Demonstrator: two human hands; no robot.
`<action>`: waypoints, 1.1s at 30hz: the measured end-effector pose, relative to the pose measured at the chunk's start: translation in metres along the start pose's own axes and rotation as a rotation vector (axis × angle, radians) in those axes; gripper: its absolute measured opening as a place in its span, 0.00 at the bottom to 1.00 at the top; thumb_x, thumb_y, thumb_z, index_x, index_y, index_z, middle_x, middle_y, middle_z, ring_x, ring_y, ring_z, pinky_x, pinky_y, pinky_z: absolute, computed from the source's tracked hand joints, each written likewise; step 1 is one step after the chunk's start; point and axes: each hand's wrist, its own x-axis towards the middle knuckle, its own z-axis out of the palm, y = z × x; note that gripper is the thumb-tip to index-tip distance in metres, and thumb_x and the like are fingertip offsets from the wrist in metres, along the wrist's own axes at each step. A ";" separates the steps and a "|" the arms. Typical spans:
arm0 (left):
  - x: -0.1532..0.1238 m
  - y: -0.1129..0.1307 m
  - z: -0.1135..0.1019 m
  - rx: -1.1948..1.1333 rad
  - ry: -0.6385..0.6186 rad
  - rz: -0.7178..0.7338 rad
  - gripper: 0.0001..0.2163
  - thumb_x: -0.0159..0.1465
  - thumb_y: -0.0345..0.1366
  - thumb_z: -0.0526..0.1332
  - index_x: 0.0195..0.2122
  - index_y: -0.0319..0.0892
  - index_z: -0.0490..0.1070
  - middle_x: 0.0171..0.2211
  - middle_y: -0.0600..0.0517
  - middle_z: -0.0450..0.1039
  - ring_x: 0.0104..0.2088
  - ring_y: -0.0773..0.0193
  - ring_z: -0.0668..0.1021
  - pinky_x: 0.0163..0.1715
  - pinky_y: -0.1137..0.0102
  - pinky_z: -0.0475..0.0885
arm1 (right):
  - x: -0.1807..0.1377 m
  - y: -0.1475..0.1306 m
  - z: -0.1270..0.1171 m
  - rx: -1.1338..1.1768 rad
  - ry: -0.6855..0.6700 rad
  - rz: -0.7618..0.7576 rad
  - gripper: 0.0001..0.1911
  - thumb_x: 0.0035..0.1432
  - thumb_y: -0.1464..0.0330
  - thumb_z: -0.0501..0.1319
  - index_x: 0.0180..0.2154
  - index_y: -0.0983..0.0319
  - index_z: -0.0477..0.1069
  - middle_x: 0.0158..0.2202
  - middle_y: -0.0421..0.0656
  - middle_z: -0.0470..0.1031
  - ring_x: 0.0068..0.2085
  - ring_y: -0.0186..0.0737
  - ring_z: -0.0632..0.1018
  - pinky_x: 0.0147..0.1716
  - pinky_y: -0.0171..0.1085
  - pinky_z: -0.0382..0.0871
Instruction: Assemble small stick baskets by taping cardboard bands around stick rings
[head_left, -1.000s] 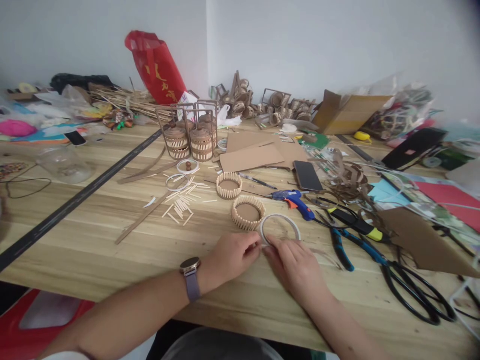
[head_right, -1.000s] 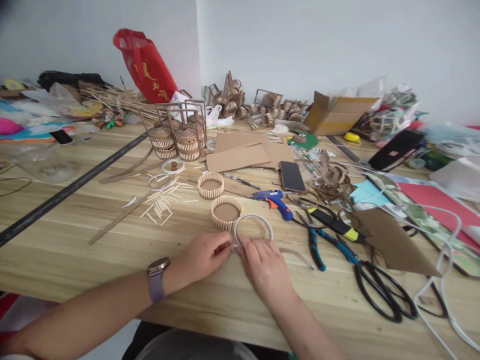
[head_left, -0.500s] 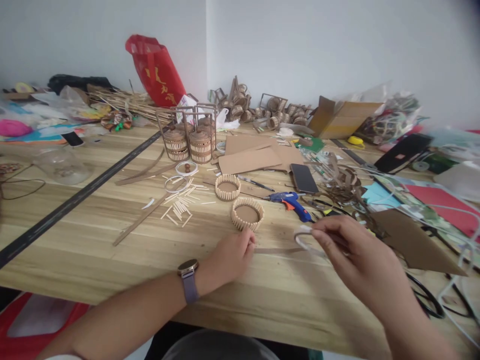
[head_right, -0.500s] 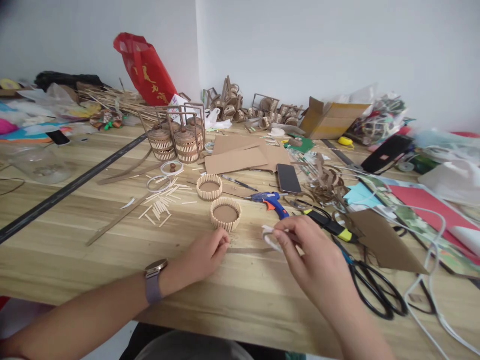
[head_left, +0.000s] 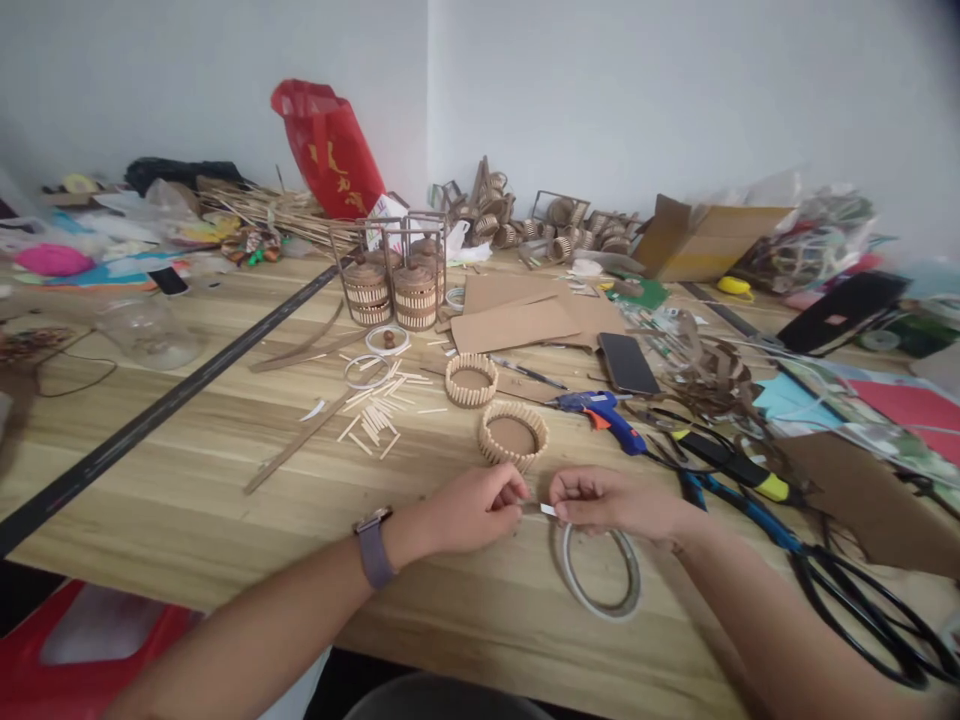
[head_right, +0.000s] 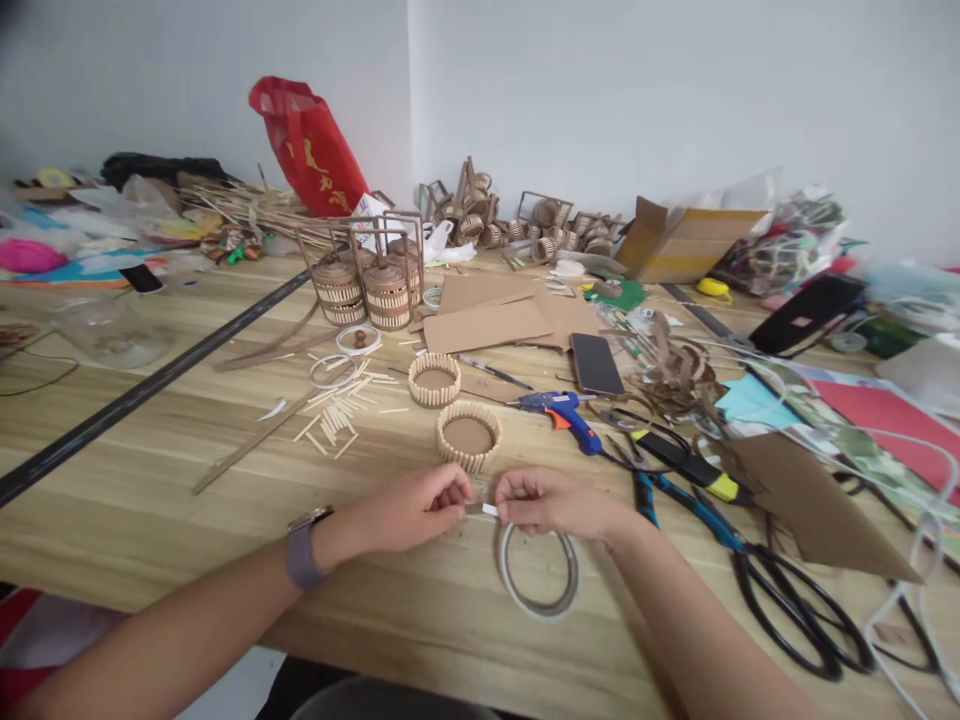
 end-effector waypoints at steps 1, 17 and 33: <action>0.000 -0.003 -0.003 0.017 -0.010 -0.006 0.08 0.61 0.29 0.60 0.42 0.41 0.70 0.35 0.52 0.77 0.32 0.66 0.77 0.31 0.74 0.70 | -0.001 0.000 -0.001 0.002 -0.007 0.009 0.28 0.48 0.43 0.64 0.32 0.62 0.65 0.24 0.33 0.60 0.24 0.29 0.61 0.23 0.31 0.53; -0.001 -0.008 -0.015 0.247 0.017 0.091 0.07 0.59 0.25 0.60 0.31 0.42 0.77 0.32 0.51 0.77 0.34 0.62 0.77 0.33 0.71 0.66 | -0.007 -0.004 0.002 -0.158 0.003 0.051 0.20 0.54 0.51 0.61 0.30 0.61 0.65 0.22 0.35 0.63 0.25 0.32 0.64 0.24 0.32 0.57; 0.000 -0.012 -0.011 0.255 0.006 0.094 0.08 0.59 0.26 0.59 0.30 0.42 0.78 0.31 0.51 0.78 0.33 0.61 0.76 0.31 0.71 0.65 | 0.017 -0.030 0.016 -0.326 -0.017 -0.014 0.07 0.52 0.65 0.58 0.26 0.61 0.65 0.21 0.35 0.64 0.24 0.32 0.63 0.26 0.32 0.59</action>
